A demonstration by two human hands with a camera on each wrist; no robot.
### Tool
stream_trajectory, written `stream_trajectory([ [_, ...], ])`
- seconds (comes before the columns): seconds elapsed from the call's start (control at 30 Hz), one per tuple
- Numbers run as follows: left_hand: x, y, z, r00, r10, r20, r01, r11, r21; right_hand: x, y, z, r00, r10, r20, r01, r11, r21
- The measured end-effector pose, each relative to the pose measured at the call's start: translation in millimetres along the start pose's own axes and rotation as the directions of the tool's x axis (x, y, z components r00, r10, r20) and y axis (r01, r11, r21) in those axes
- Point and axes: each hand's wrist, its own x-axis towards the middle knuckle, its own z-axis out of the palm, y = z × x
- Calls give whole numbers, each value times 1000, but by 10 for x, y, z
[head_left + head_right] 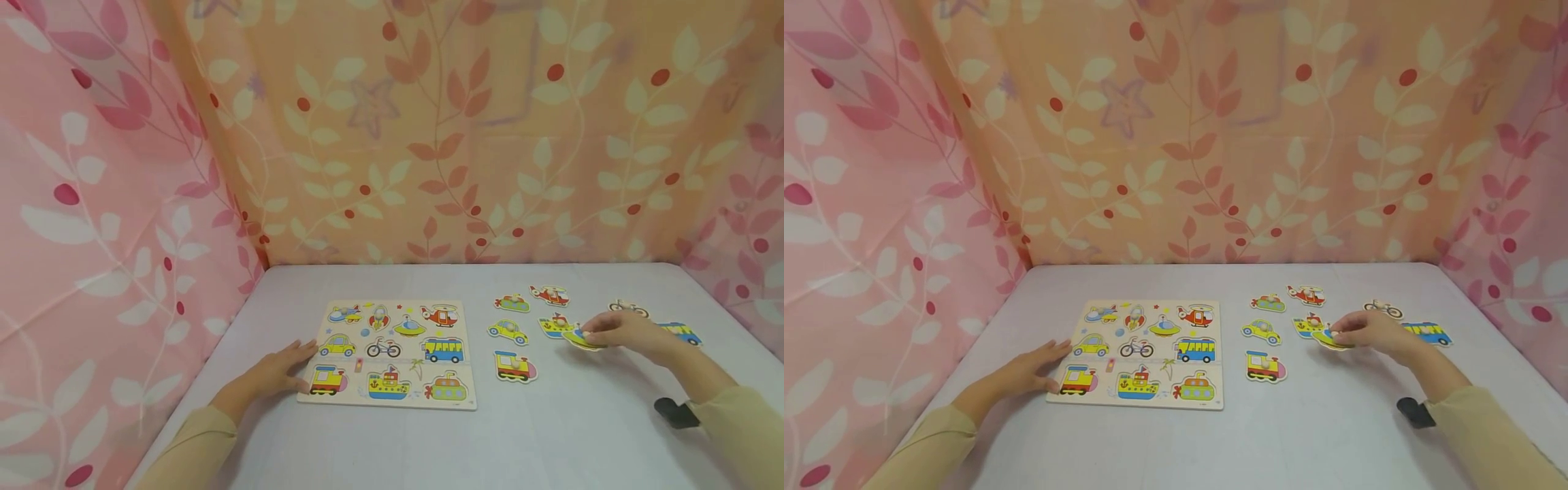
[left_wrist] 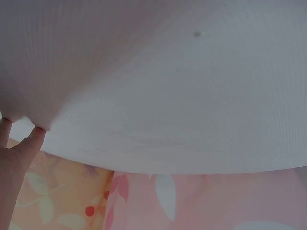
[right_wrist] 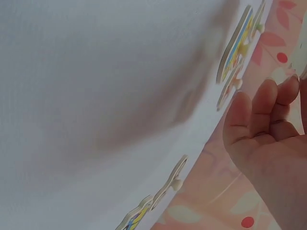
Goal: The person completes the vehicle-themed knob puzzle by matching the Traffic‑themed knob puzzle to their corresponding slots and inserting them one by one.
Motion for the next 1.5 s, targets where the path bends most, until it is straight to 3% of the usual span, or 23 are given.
stream_trajectory([
  [0.6,-2,-2,5,1000,-10,-4,10,1000,-2,-24,-239,125,1000,-16,-12,16,1000,-4],
  [1.23,-18,28,-10,1000,-5,-6,5,1000,6,15,-411,255,999,-48,8,47,996,76],
  [1.5,-7,17,0,1000,-22,-1,22,1000,3,78,-447,323,993,-114,28,110,986,128],
])
